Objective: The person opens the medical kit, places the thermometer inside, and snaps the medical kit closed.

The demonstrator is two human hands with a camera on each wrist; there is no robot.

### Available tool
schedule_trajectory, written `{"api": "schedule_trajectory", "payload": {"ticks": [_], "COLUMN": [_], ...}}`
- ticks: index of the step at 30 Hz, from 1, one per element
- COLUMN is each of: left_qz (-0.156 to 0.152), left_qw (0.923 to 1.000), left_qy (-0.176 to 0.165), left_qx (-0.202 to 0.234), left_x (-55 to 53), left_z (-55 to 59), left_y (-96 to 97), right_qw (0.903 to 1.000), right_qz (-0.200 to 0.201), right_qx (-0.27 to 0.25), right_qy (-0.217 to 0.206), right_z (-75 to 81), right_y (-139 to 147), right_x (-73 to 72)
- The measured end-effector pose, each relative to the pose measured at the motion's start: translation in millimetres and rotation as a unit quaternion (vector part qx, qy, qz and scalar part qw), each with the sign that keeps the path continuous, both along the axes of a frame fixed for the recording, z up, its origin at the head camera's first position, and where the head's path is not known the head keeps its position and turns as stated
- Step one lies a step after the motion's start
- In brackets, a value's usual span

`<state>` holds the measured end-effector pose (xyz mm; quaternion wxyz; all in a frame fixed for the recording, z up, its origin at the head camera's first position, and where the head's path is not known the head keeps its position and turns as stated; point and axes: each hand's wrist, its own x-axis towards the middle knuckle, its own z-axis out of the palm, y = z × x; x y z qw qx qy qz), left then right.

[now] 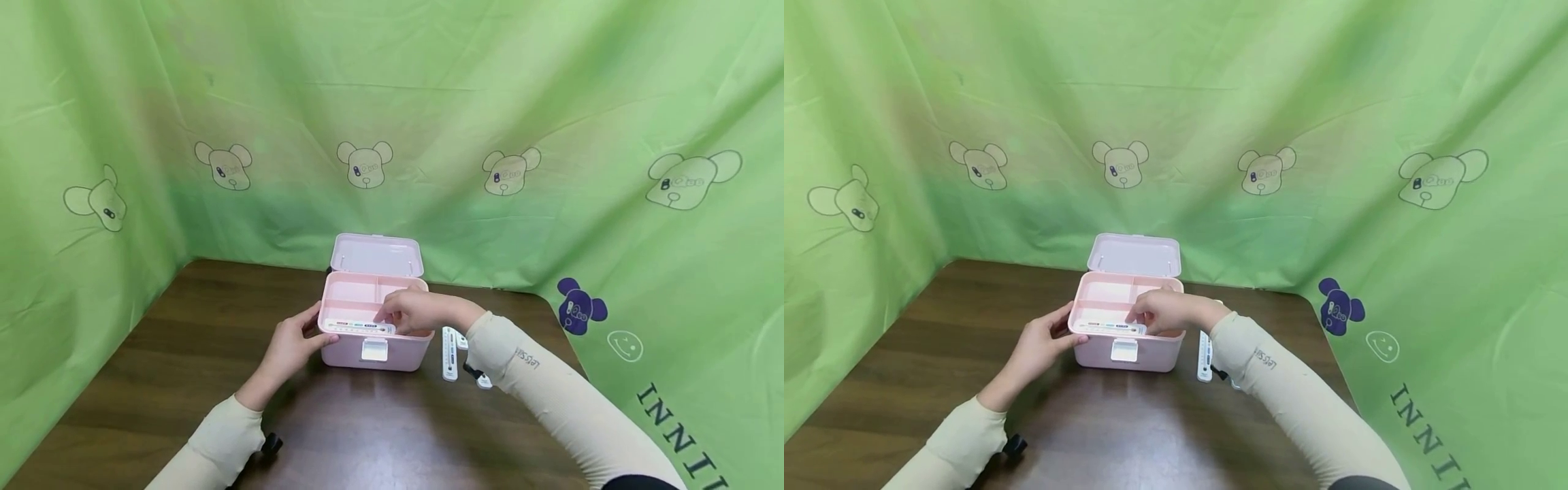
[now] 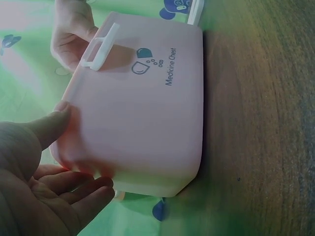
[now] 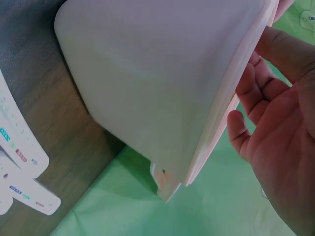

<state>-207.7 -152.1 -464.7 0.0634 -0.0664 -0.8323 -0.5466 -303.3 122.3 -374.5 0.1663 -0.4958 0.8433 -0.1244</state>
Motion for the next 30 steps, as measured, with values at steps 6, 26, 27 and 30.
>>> {"api": "schedule_trajectory", "payload": {"ticks": [6,26,27,30], "left_qz": [0.003,0.001,0.001,0.001], "left_qw": [0.9999,1.0,0.9999,0.9999], "left_qy": [0.008,0.004,0.005,0.003], "left_qx": [-0.005,-0.009,-0.012,-0.009], "left_x": [-3.7,-2.4,-2.1,-0.5], "left_z": [1.4,0.4,0.7,1.3], "left_y": [-2.1,-1.7,-1.9,-1.5], "right_qw": [0.9998,0.9812,0.9776,0.9698], "right_qz": [-0.003,-0.095,-0.108,-0.149], "right_qx": [-0.007,-0.055,-0.059,-0.077], "right_qy": [0.016,0.159,0.17,0.177], "right_z": [-0.2,4.8,6.7,13.5], "right_y": [-3.6,17.5,20.2,30.0], "right_x": [5.1,30.8,33.3,42.6]}}
